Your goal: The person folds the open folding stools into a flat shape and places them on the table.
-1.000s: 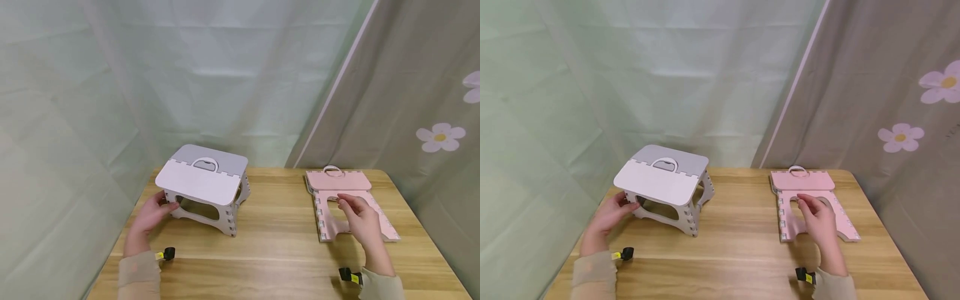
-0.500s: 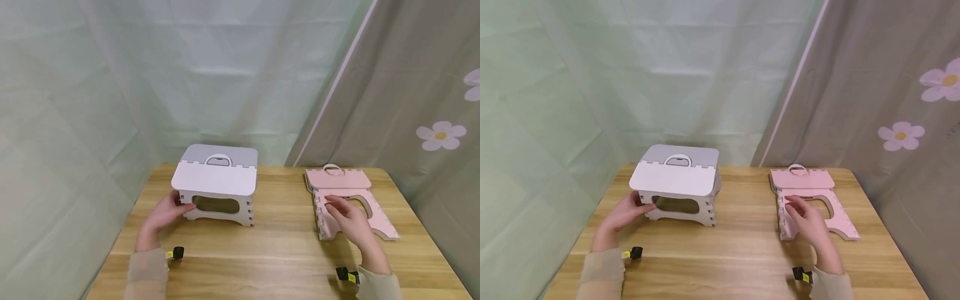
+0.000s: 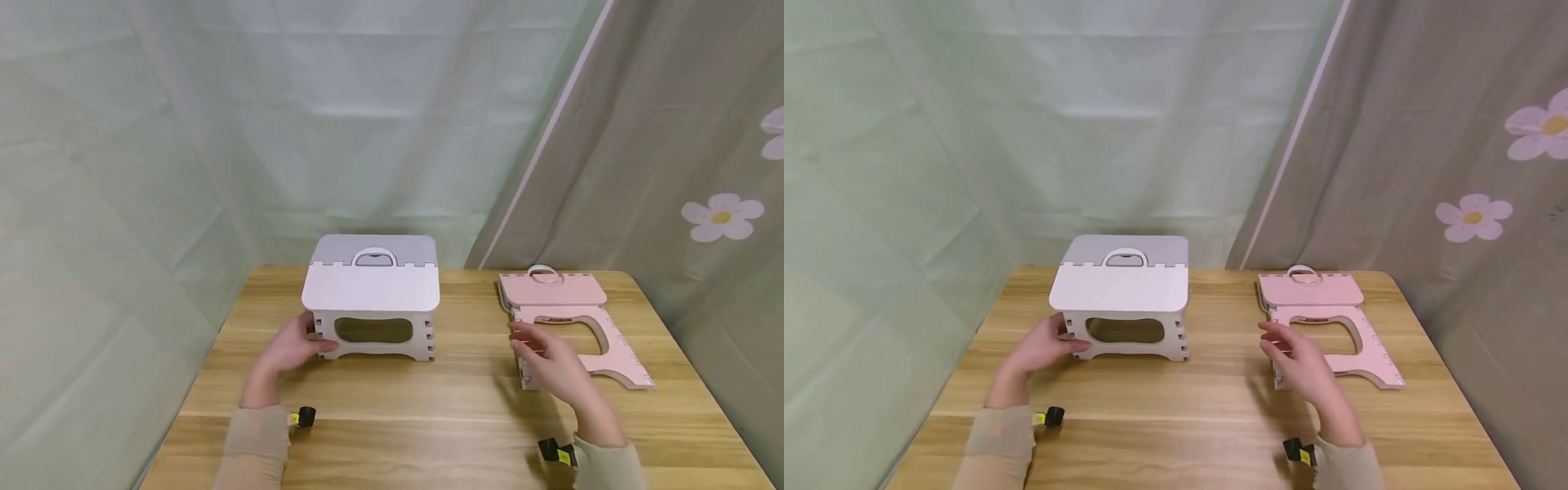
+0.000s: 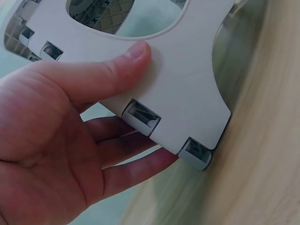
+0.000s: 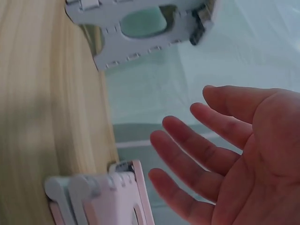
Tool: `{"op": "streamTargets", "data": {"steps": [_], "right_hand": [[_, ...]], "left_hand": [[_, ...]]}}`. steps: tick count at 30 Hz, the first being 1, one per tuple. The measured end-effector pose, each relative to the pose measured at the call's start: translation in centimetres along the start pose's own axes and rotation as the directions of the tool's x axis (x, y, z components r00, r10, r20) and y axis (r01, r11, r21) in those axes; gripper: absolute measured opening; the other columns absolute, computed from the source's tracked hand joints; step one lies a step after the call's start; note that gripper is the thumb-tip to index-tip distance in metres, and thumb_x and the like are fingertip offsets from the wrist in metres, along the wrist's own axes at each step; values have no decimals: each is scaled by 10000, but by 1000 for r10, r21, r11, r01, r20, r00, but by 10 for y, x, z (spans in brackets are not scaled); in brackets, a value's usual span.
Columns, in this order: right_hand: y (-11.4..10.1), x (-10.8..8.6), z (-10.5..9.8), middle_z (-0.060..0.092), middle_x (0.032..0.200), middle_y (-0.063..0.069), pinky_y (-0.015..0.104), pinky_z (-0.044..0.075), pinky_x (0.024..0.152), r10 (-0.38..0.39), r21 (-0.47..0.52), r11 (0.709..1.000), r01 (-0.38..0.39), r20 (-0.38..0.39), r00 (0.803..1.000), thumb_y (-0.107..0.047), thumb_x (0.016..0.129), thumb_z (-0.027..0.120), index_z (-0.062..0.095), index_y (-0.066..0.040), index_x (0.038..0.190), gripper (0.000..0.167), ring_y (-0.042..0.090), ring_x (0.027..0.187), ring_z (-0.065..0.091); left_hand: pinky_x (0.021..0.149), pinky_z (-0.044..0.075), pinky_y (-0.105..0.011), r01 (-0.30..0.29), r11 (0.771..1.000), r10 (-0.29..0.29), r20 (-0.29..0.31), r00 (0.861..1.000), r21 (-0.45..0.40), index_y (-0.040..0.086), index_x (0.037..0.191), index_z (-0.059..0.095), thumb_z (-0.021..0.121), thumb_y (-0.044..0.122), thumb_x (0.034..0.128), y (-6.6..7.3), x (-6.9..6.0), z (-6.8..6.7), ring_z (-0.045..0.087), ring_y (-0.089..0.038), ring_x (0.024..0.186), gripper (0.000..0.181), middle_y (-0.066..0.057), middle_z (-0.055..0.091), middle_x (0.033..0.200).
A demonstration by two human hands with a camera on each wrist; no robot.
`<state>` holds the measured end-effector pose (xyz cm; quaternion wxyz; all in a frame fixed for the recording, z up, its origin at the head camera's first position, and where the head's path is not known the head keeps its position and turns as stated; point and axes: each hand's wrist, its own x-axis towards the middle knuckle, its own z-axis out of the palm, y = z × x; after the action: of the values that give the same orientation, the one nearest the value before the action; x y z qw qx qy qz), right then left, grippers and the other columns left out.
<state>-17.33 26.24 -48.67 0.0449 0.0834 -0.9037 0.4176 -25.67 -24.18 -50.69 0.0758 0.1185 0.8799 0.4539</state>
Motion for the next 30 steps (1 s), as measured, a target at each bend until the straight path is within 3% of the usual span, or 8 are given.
{"op": "streamTargets", "data": {"steps": [10,16,24,30], "right_hand": [[-12,7,37,715,1304,168,401,580,925,-55,69,997,45,162,985,-202,1080,674,605,-120,1501,434,272,1130,716],[-18,10,44,709,1321,176,467,566,968,-59,57,997,50,174,983,-160,1077,669,592,-88,1508,443,289,1141,713],[-27,15,46,692,1344,207,524,575,959,-50,47,998,43,168,985,-223,1077,680,549,-71,1540,505,334,1134,720],[-27,18,56,709,1313,167,545,549,1001,11,58,998,-20,154,988,-213,1063,697,524,9,1527,543,322,1157,712]], "left_hand": [[957,563,-481,-7,1000,7,1,1000,12,-32,1349,603,882,185,907,7,5,16,660,-337,1159,566,-185,693,1298],[972,561,-503,-23,1000,23,6,1000,4,-29,1351,596,864,158,923,13,8,27,655,-329,1168,539,-178,688,1305],[1021,540,-500,-62,998,63,39,997,-8,-18,1356,620,857,101,919,27,16,40,654,-318,1214,511,-138,700,1304],[1034,536,-520,-81,997,82,80,993,-10,13,1331,653,847,74,921,30,13,50,651,-343,1248,458,-106,713,1297]]}}
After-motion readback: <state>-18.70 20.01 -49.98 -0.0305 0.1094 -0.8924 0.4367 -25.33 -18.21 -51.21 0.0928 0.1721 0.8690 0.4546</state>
